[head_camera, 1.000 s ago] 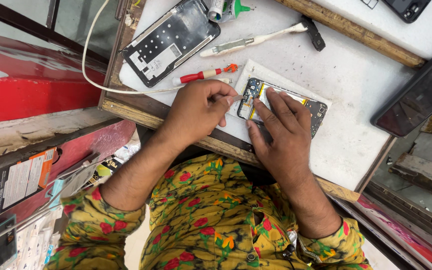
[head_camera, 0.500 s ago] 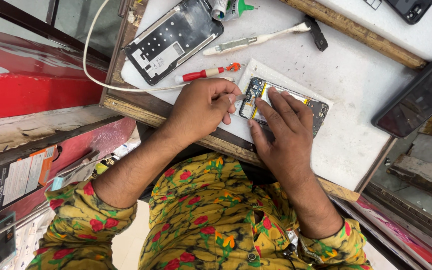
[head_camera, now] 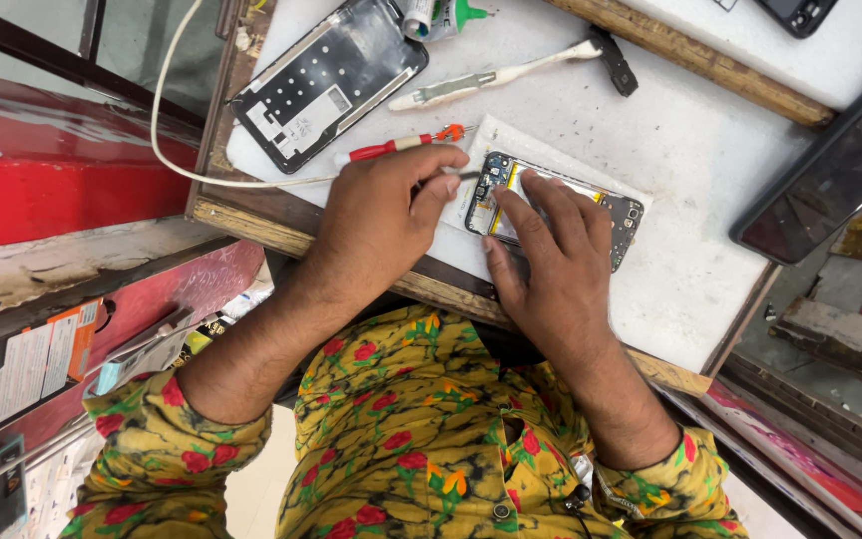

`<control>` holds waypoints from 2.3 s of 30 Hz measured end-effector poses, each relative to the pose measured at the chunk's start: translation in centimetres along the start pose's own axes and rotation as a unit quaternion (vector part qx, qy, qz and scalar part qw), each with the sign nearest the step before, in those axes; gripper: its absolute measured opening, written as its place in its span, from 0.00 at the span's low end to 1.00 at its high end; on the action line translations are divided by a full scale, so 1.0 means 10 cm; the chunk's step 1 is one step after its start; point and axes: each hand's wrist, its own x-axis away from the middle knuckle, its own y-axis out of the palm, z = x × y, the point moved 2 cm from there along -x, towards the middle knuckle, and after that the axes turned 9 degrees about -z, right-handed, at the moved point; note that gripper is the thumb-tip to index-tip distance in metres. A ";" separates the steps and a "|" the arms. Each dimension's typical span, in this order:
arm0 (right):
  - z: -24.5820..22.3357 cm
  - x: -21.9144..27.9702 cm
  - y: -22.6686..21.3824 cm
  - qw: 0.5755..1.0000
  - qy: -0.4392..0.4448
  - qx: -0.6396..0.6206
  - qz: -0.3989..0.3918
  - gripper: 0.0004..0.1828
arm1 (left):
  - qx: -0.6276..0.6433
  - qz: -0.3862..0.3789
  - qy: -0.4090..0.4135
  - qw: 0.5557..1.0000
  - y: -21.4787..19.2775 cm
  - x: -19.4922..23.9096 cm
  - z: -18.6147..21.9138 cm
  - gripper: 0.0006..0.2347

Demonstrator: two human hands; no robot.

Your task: The person disassembles a smartphone, removes the battery and internal components, cleans a small circuit board with a cotton swab, and reassembles the phone by reconnecting the battery and placing components back into the chassis.

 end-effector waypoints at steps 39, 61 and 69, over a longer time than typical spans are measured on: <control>0.05 0.00 0.03 1.000 0.003 -0.013 0.004 0.27 | -0.282 -0.102 0.100 0.949 0.02 -0.46 0.12 0.05; 0.07 0.01 0.03 1.000 -0.004 -0.018 0.012 0.27 | -0.344 0.001 0.115 0.932 0.06 -0.50 0.20 0.07; 0.08 0.02 0.04 1.000 -0.008 -0.020 0.016 0.27 | -0.247 -0.105 0.069 0.961 0.14 -0.25 0.21 0.14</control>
